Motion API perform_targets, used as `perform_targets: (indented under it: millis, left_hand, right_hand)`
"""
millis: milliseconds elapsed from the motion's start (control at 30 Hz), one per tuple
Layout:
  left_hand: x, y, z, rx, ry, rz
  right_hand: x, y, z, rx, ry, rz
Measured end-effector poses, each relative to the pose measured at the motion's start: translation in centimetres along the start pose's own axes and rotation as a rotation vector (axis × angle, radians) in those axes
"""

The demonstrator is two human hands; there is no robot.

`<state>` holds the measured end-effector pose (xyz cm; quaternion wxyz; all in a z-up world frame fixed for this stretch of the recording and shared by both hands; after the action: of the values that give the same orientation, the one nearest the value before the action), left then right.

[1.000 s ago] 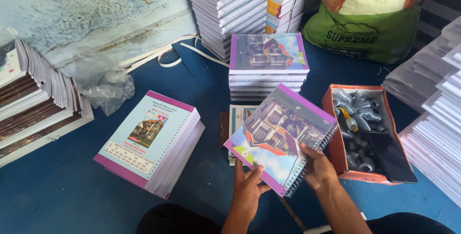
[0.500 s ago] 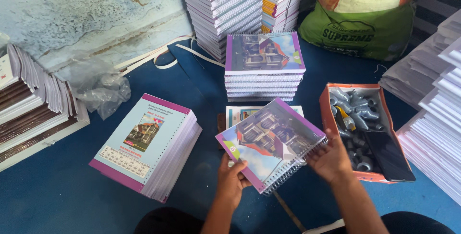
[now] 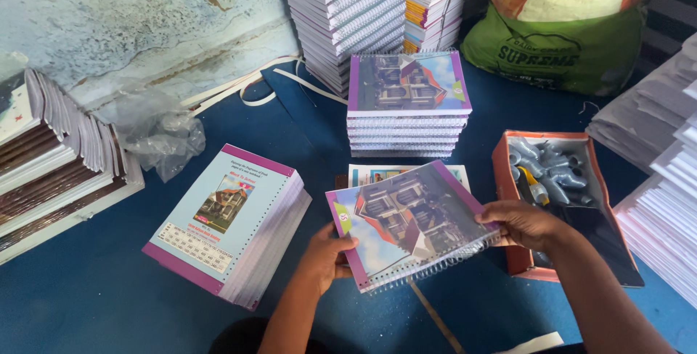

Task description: The person sits on the floor and inserts a metal spiral binding into the pre-punched holes of a notebook. They then flip the notebook over and place it on a stack of completed notebooks.

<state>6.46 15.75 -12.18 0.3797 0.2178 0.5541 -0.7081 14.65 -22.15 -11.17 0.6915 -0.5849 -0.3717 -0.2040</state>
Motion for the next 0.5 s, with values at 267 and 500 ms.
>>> perform_targets:
  millis: [267,500]
  left_hand:
    - [-6.3,-0.1,-0.1,-0.079,0.197,0.079]
    - [-17.9,4.0,2.8,0.015,0.227,0.319]
  right_hand:
    - [2.9,-2.1,0.9,0.029,-0.123,0.048]
    - [12.5,-2.8,-1.0,0.04,-0.086,-0.147]
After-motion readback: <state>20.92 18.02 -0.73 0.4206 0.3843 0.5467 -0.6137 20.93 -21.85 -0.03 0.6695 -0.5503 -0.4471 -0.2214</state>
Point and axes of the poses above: each hand's wrist, its own y-axis towards the middle knuckle, its own z-axis out of the palm, x = y × z, the point moved 7 cm from there along y, towards the middle knuckle, and after that the axes turned 2 degrees about y, right-handed, at the moved point
